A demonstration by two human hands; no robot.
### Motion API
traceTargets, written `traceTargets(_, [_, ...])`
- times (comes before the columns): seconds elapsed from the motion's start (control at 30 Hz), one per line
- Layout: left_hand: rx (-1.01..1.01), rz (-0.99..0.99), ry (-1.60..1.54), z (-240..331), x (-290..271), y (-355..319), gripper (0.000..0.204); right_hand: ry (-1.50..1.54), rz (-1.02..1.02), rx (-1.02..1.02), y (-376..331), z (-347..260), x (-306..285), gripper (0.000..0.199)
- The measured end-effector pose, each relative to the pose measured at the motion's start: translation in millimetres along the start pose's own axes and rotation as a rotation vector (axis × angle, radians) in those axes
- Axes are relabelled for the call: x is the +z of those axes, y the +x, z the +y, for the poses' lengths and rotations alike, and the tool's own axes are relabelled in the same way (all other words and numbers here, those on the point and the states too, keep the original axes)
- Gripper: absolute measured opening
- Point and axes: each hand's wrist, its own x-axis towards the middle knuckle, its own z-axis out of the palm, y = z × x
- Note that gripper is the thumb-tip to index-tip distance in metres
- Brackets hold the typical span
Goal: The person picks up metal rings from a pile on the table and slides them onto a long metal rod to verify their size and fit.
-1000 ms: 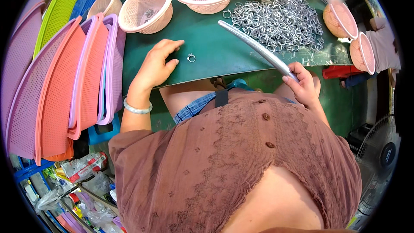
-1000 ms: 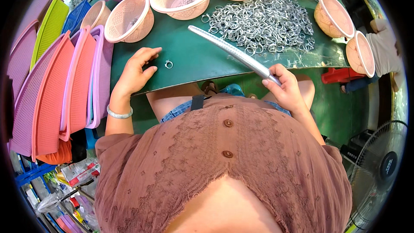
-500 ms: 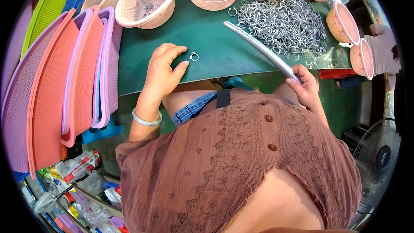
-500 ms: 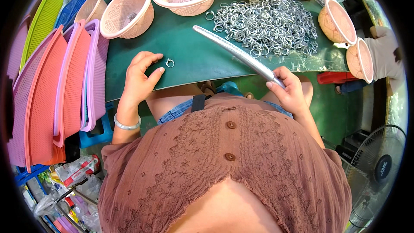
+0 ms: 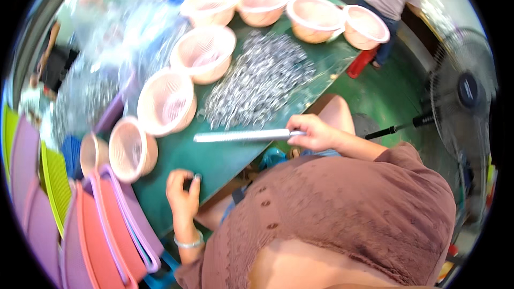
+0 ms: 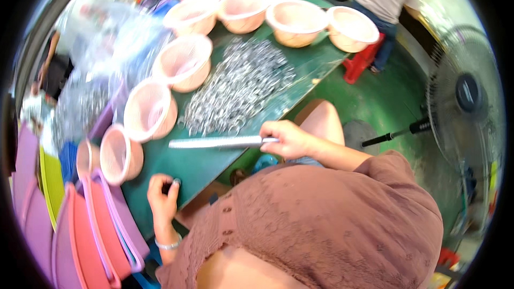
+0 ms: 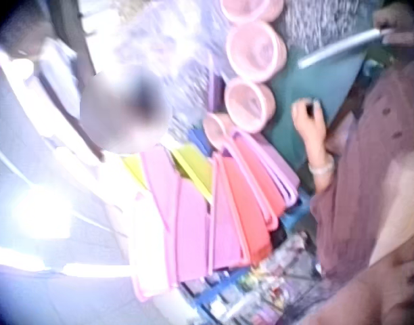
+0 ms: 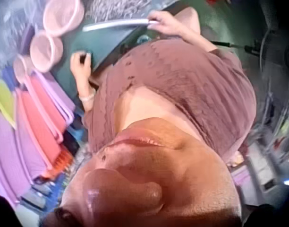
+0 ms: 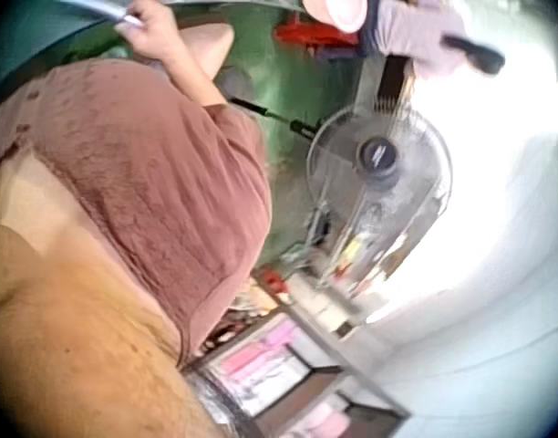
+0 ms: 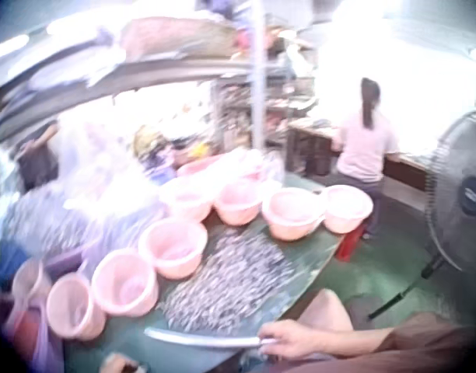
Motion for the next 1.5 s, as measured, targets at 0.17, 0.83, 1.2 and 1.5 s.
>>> traceTargets(0.17, [-0.217,-0.074,-0.416,35,1,28,0.01,0.216,0.069,-0.056,-13,14,-25,0.017])
traceTargets(0.83, [0.434,-0.243,-0.191,249,187,500,0.015,-0.042,0.684,-0.137,9,71,-126,0.015])
traceTargets(1.2, [0.326,-0.549,-0.184,269,278,570,0.016,0.007,0.644,-0.141,7,74,-135,0.016])
traceTargets(1.5, [0.286,-0.695,0.321,267,274,577,0.02,0.011,0.65,-0.149,7,77,-134,0.017])
